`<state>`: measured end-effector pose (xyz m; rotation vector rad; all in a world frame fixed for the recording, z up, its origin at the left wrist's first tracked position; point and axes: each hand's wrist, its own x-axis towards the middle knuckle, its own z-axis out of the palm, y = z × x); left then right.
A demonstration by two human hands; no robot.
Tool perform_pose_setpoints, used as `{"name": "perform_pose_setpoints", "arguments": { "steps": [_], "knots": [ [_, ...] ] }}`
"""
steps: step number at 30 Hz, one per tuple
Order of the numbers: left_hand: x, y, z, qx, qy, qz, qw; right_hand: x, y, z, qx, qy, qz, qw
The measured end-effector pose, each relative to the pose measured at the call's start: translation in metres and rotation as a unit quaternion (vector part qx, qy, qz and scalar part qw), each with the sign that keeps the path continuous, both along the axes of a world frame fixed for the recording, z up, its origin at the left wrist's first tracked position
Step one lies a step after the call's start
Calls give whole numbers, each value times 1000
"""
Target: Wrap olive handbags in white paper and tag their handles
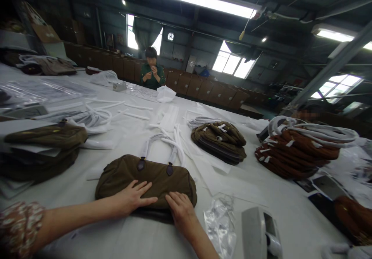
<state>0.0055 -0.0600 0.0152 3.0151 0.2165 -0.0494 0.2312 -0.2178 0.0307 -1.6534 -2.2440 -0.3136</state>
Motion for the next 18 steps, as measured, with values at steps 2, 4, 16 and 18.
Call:
{"name": "perform_pose_setpoints", "arguments": {
  "steps": [2,4,16,18],
  "knots": [
    [2,1,1,-3,10,-5,1000,0,2,6,-24,12,-10,1000],
    [5,1,4,-5,22,-10,1000,-3,4,2,-16,28,-37,999],
    [6,-15,3,33,-15,9,999,6,21,23,-119,272,-57,953],
    [9,-9,-7,88,-70,-16,994,14,50,35,-120,312,-79,939]
  ]
}}
